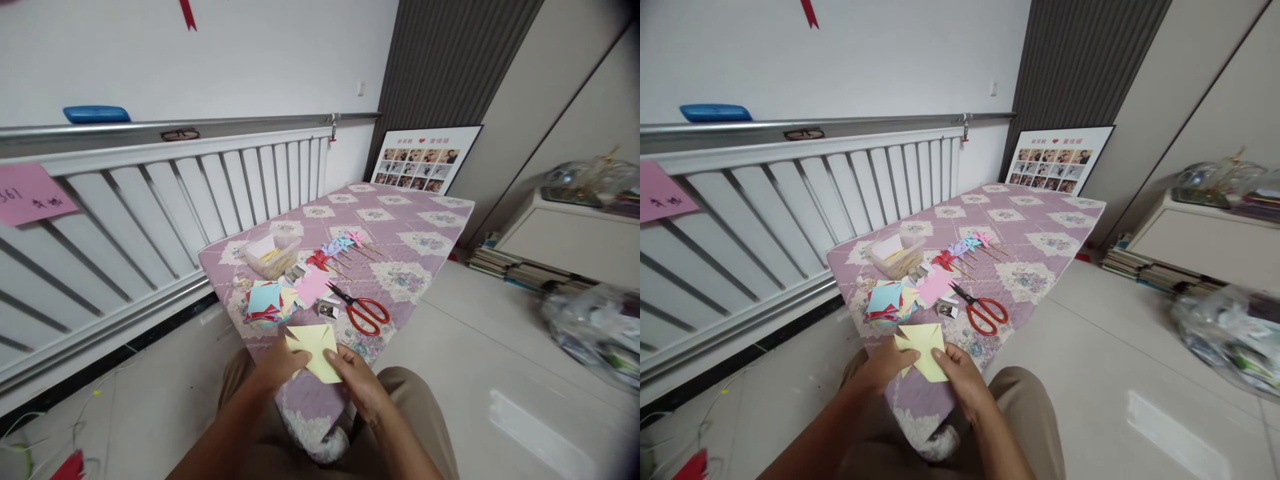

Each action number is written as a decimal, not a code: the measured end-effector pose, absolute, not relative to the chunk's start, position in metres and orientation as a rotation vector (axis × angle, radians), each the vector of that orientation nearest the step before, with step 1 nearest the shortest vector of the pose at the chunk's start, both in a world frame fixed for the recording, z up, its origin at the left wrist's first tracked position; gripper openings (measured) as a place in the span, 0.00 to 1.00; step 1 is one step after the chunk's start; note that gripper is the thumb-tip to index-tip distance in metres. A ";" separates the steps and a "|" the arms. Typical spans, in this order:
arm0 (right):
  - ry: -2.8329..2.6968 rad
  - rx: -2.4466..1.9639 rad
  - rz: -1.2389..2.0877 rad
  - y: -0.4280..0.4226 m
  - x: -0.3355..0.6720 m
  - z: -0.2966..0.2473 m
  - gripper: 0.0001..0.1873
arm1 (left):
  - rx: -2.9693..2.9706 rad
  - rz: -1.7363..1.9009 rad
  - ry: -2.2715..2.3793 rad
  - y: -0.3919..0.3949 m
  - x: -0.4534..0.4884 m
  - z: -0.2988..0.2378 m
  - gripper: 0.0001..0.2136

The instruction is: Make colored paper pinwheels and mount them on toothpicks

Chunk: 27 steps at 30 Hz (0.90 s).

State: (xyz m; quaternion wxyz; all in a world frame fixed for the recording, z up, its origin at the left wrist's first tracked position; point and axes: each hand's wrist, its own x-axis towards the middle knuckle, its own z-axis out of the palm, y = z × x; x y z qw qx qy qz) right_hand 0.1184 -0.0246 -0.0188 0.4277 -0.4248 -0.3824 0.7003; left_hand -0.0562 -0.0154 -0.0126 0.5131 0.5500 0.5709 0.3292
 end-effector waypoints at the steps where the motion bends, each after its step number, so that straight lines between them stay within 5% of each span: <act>1: -0.956 -1.053 1.767 -0.027 0.116 -0.016 0.17 | 1.365 0.776 1.384 -0.016 -0.058 -0.008 0.07; 22: -0.829 -1.215 1.623 -0.034 0.092 -0.031 0.13 | 1.624 0.510 1.393 -0.014 -0.066 0.009 0.05; 27: -0.683 -1.196 1.557 -0.034 0.089 -0.029 0.12 | 1.191 0.929 1.381 -0.021 -0.065 -0.001 0.11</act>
